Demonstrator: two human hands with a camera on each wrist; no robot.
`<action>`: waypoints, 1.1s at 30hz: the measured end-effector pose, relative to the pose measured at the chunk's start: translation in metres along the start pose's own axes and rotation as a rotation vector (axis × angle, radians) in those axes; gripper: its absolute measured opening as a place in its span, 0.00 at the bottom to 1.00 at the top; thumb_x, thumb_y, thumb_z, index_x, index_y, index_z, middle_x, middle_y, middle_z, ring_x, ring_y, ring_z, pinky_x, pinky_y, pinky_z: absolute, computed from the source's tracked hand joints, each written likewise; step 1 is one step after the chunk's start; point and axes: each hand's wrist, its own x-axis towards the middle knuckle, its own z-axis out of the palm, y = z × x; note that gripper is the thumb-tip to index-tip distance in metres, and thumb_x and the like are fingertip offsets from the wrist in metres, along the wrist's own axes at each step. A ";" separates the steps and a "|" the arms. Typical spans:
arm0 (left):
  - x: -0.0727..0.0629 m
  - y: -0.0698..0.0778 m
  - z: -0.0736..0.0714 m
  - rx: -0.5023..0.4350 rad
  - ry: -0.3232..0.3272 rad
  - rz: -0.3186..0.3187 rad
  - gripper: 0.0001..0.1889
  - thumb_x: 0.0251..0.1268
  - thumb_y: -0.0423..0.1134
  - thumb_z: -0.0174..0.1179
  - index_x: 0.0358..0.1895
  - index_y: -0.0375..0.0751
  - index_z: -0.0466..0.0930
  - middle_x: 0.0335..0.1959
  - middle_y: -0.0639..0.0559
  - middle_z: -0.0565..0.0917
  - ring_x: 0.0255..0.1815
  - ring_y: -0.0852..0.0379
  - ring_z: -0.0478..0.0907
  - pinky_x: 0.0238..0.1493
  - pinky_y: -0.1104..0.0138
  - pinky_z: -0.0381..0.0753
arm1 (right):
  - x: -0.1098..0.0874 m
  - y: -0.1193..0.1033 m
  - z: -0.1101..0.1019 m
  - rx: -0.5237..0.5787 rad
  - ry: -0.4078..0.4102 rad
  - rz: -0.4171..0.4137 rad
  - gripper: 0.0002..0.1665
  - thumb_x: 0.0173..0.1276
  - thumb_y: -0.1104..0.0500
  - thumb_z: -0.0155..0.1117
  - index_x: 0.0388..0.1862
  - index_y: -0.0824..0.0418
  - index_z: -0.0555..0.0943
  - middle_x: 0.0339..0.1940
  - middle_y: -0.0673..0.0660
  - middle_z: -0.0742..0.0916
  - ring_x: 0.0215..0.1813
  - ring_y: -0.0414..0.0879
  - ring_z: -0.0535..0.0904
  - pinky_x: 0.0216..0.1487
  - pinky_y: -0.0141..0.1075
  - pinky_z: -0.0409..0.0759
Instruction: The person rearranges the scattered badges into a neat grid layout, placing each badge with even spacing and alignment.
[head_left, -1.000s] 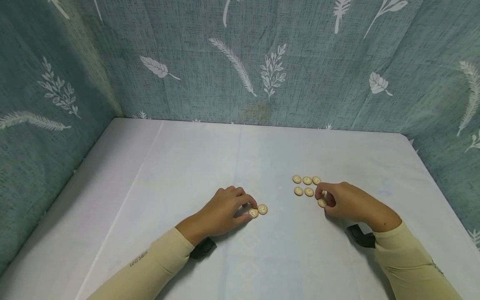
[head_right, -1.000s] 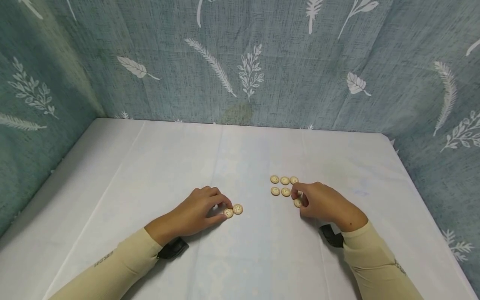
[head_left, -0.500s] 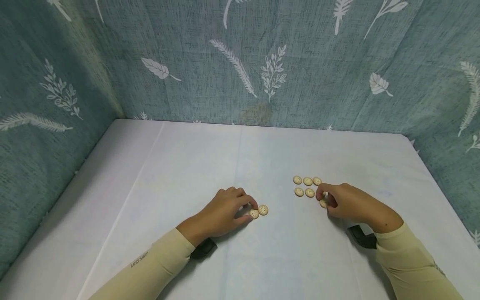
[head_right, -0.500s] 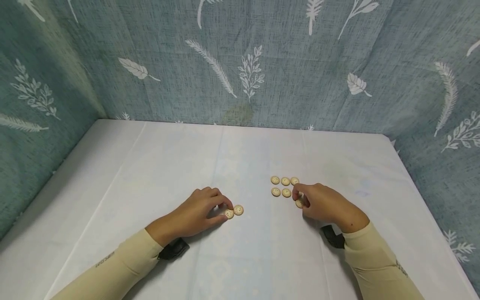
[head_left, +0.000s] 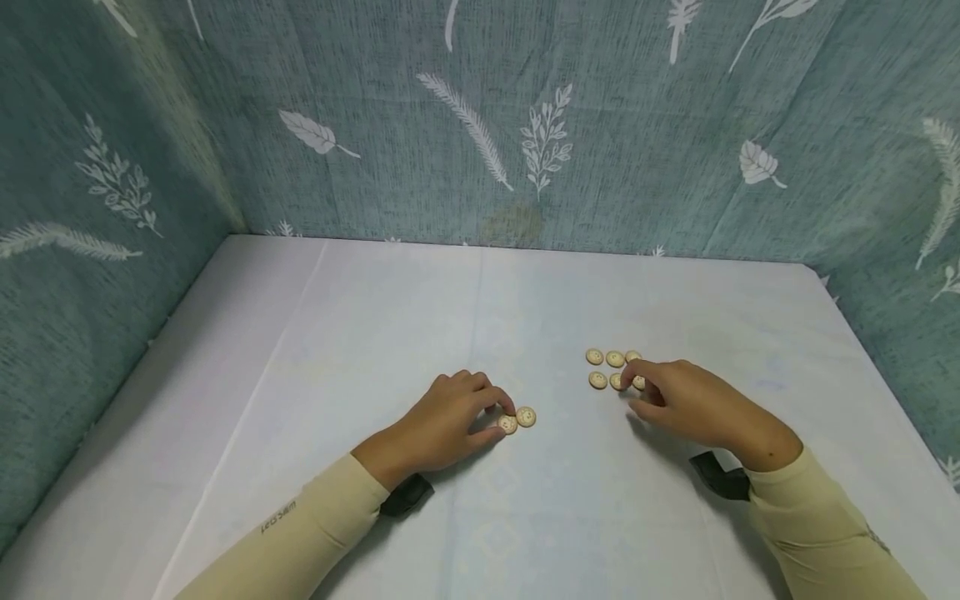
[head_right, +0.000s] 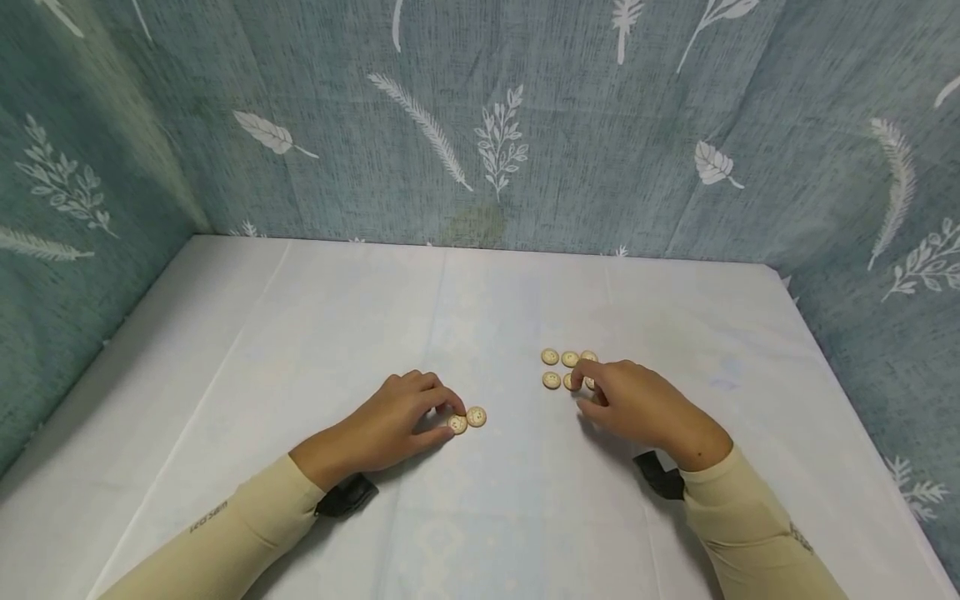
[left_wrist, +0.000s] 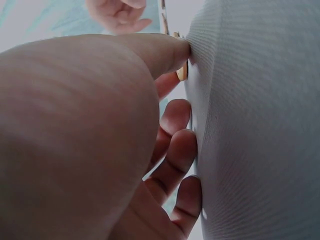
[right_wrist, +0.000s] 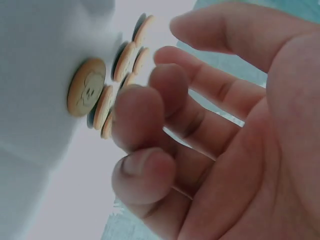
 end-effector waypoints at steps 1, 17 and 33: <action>0.000 0.000 0.000 0.001 0.002 -0.001 0.10 0.65 0.47 0.67 0.48 0.58 0.83 0.40 0.61 0.79 0.43 0.60 0.73 0.47 0.61 0.69 | 0.001 -0.001 0.000 -0.011 0.013 -0.008 0.09 0.70 0.61 0.61 0.48 0.55 0.79 0.20 0.43 0.76 0.22 0.35 0.68 0.28 0.31 0.69; 0.000 -0.002 -0.004 0.001 -0.017 -0.019 0.10 0.66 0.48 0.66 0.48 0.58 0.83 0.41 0.60 0.79 0.44 0.59 0.74 0.48 0.60 0.69 | 0.008 -0.021 0.012 -0.094 0.108 -0.102 0.08 0.69 0.61 0.63 0.45 0.55 0.81 0.18 0.40 0.72 0.23 0.33 0.66 0.33 0.31 0.69; 0.001 -0.001 0.000 -0.009 -0.036 -0.023 0.10 0.67 0.48 0.66 0.49 0.59 0.83 0.42 0.60 0.80 0.45 0.60 0.73 0.49 0.59 0.69 | 0.009 -0.037 0.025 -0.151 0.122 -0.209 0.08 0.66 0.62 0.67 0.43 0.53 0.81 0.19 0.38 0.72 0.24 0.29 0.64 0.29 0.28 0.68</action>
